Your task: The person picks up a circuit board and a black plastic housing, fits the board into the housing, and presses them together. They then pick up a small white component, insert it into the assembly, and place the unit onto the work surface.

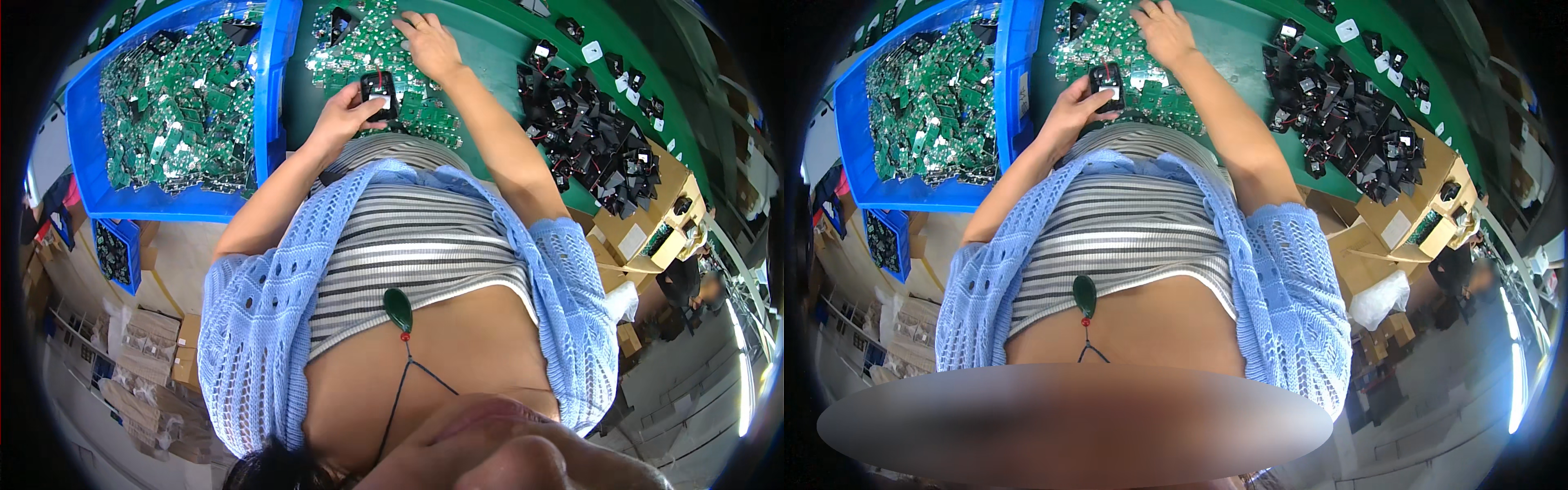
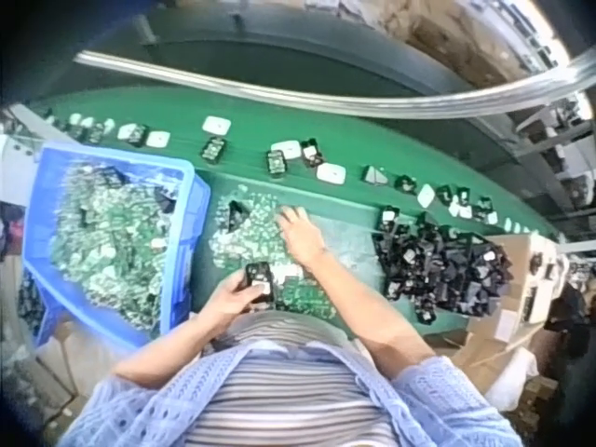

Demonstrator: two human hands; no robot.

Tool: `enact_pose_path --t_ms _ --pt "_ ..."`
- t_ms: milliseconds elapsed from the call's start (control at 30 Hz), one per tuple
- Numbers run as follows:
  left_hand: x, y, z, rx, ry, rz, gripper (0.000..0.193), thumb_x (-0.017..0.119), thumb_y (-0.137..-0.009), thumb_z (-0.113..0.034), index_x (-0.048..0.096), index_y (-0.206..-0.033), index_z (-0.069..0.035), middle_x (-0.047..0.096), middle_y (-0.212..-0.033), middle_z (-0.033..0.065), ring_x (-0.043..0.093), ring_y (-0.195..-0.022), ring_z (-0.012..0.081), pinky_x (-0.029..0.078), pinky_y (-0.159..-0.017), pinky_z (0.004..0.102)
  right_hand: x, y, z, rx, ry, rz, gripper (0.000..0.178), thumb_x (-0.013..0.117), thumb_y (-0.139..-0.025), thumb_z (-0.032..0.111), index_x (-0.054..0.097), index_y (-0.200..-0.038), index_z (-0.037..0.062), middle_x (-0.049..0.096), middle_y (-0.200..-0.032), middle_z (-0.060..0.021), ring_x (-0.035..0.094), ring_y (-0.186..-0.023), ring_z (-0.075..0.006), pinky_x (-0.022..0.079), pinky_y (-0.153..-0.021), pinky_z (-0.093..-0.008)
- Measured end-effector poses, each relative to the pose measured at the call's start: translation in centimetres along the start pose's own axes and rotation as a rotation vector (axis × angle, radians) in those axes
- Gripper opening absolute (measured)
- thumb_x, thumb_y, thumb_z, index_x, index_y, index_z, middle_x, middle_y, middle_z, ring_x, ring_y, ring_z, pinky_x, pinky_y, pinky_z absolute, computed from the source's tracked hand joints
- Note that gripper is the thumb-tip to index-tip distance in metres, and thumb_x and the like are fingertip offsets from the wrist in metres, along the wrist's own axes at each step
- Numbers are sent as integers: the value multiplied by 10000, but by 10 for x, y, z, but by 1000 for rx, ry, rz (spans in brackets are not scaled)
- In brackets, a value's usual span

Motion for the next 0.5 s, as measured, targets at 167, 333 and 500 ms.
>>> enact_pose_path --t_ms 167,333,500 --pt "-1 -2 -15 96 175 13 251 476 -895 -146 433 -1074 25 568 -927 115 623 -786 227 544 -700 323 15 22 -25 84 -13 15 321 547 -732 74 559 -1054 74 549 -1022 -90 516 -954 -278 450 -815 -379" --pt "-5 10 -30 155 226 -15 258 461 -901 -135 421 -1100 24 572 -959 155 625 -796 270 544 -698 334 4 71 -53 706 -1010 -89 211 524 -855 110 575 -1046 35 609 -858 -71 597 -799 -173 489 -658 -266" --pt "35 21 -55 96 416 372 320 441 -910 -163 411 -1176 14 553 -1072 214 613 -841 326 536 -724 329 -76 77 -1 188 -1046 -238 197 463 -874 20 619 -994 32 534 -1094 -101 553 -914 -149 481 -712 -244"
Point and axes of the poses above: each hand's wrist, its own y-axis away from the middle knuckle, its own x-axis out of the palm, z = x × y, the point moved 9 cm from there along -y, towards the middle knuckle
